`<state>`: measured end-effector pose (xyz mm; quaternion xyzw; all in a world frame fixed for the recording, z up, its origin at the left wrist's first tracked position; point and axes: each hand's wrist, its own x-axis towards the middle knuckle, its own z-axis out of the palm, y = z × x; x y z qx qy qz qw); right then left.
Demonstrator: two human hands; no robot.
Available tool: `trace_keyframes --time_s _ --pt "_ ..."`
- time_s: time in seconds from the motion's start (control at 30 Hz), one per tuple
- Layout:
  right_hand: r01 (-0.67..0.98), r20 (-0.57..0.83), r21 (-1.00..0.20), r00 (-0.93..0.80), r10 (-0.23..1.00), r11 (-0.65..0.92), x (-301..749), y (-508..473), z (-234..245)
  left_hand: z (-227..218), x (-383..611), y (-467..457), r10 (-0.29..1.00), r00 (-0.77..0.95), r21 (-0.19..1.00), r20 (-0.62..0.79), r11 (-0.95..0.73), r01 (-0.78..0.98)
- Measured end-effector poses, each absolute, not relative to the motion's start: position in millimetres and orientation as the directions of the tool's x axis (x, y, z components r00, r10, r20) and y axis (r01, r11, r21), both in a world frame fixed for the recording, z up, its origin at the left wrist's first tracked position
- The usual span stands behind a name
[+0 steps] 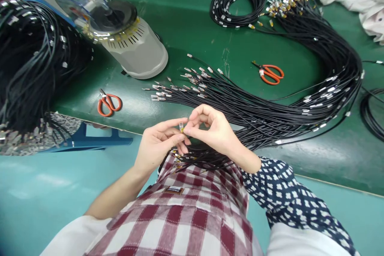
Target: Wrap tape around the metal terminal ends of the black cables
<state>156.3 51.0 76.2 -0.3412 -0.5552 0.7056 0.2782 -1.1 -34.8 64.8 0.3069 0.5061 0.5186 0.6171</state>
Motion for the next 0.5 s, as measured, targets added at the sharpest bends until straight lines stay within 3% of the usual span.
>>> trace_keyframes --time_s 0.5 --pt "0.046 -0.086 -0.996 -0.583 0.808 -0.073 155.8 48.9 74.9 65.7 -1.0 -35.6 0.947 -0.063 0.903 -0.316 0.28 -0.325"
